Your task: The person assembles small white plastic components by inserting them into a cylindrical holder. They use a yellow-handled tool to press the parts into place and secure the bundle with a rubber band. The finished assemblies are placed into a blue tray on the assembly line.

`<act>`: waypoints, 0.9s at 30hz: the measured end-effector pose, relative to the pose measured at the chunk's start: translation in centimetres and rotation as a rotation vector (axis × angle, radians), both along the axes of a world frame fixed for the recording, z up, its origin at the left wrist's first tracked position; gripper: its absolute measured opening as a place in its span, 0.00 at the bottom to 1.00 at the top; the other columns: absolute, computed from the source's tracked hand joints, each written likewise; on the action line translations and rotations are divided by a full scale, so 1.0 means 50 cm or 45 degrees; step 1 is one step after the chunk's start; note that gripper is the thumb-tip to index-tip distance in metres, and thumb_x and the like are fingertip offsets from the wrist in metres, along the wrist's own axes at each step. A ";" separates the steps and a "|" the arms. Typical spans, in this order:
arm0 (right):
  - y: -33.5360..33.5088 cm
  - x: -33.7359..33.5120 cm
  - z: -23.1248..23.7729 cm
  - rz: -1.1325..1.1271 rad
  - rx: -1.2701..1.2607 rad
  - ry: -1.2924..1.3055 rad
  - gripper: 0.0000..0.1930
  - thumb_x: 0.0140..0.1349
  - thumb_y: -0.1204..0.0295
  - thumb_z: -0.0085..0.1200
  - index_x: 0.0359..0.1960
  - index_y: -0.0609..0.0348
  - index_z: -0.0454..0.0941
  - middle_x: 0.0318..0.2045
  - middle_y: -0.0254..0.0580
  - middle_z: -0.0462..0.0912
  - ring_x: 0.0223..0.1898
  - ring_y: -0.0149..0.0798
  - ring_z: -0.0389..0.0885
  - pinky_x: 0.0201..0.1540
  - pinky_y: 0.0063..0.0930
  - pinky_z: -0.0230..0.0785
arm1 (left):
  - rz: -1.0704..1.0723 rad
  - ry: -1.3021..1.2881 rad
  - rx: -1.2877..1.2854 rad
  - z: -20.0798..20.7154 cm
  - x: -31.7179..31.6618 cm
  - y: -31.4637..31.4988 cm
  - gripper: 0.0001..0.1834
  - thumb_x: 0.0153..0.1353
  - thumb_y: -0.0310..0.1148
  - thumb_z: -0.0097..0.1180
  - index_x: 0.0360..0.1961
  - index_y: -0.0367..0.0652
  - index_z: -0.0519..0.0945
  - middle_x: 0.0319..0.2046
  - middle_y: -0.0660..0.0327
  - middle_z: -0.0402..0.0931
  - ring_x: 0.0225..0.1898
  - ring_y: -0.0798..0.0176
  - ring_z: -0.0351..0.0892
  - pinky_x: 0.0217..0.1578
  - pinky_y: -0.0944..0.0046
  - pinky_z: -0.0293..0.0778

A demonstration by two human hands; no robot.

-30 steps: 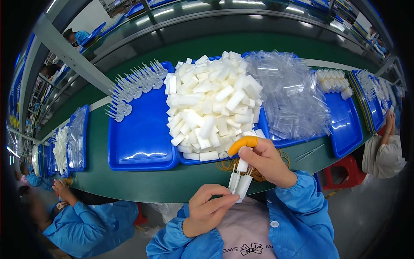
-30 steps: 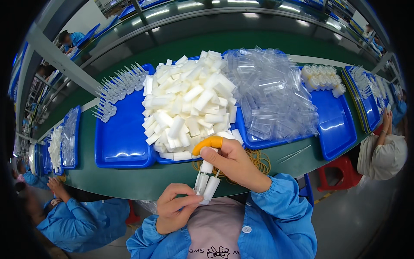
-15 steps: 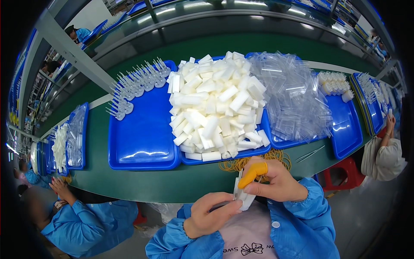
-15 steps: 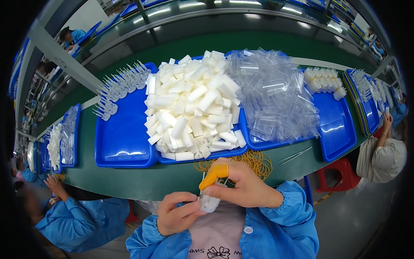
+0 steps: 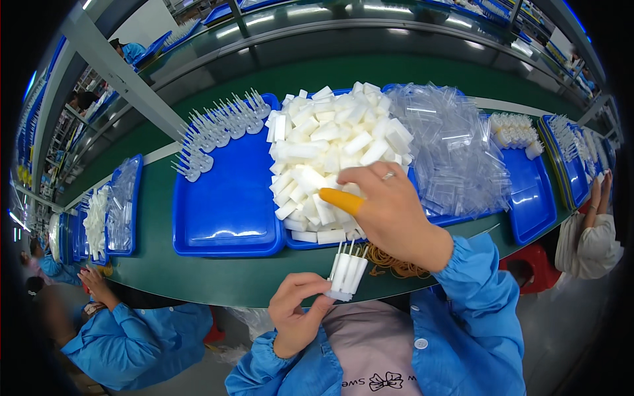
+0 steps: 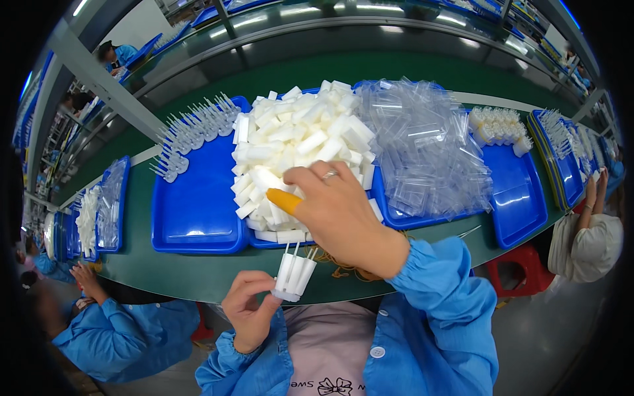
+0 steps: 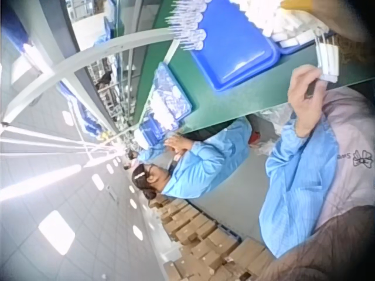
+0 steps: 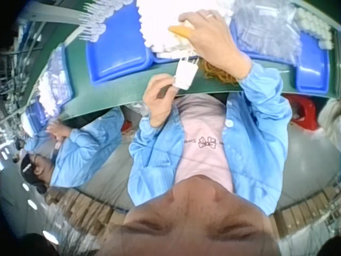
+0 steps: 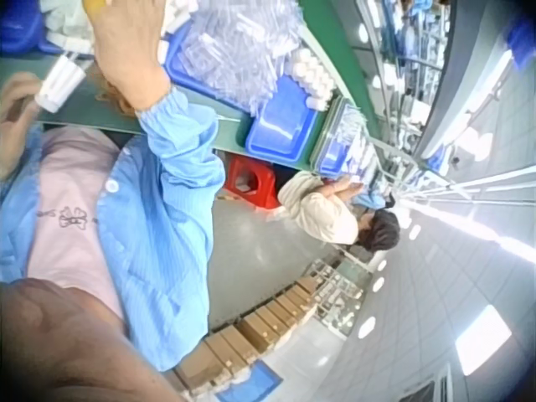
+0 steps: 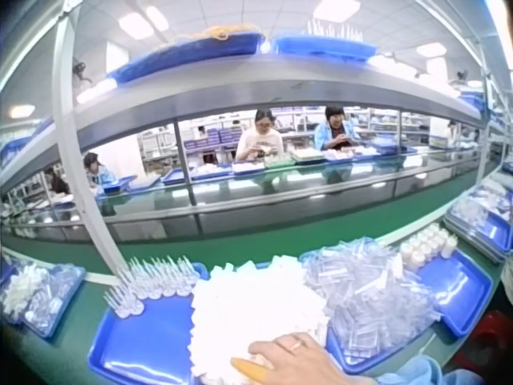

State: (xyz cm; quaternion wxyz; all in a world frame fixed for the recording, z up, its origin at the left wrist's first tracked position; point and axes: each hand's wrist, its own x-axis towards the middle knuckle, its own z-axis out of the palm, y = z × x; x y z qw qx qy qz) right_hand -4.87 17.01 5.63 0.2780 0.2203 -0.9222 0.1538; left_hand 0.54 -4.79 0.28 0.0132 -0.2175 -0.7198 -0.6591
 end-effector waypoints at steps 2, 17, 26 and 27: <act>-0.003 -0.023 -0.013 0.044 0.150 -0.038 0.13 0.47 0.77 0.54 0.37 0.57 0.81 0.39 0.40 0.75 0.38 0.40 0.73 0.42 0.32 0.64 | 0.038 0.009 -0.035 0.003 -0.001 -0.003 0.13 0.46 0.18 0.64 0.36 0.38 0.83 0.34 0.56 0.76 0.34 0.62 0.76 0.35 0.69 0.71; 0.010 0.075 -0.011 0.332 -1.971 -1.074 0.19 0.59 0.78 0.53 0.52 0.65 0.68 0.40 0.36 0.76 0.41 0.25 0.76 0.44 0.19 0.69 | -0.033 0.655 -0.313 0.014 0.009 0.002 0.22 0.32 0.19 0.64 0.34 0.48 0.85 0.32 0.64 0.77 0.33 0.61 0.75 0.32 0.65 0.71; 0.039 0.080 -0.012 0.410 -1.627 -1.266 0.13 0.60 0.74 0.55 0.46 0.63 0.76 0.38 0.36 0.79 0.40 0.25 0.76 0.45 0.20 0.69 | -0.090 0.679 -0.357 0.029 0.009 0.012 0.19 0.31 0.18 0.66 0.30 0.47 0.84 0.31 0.63 0.77 0.31 0.60 0.76 0.30 0.65 0.72; 0.051 0.075 -0.011 0.382 -1.518 -1.229 0.12 0.59 0.73 0.56 0.44 0.63 0.77 0.37 0.35 0.80 0.39 0.25 0.76 0.45 0.20 0.69 | -0.097 0.669 -0.368 0.031 0.009 0.014 0.19 0.31 0.18 0.66 0.30 0.47 0.84 0.31 0.63 0.77 0.31 0.60 0.76 0.30 0.65 0.72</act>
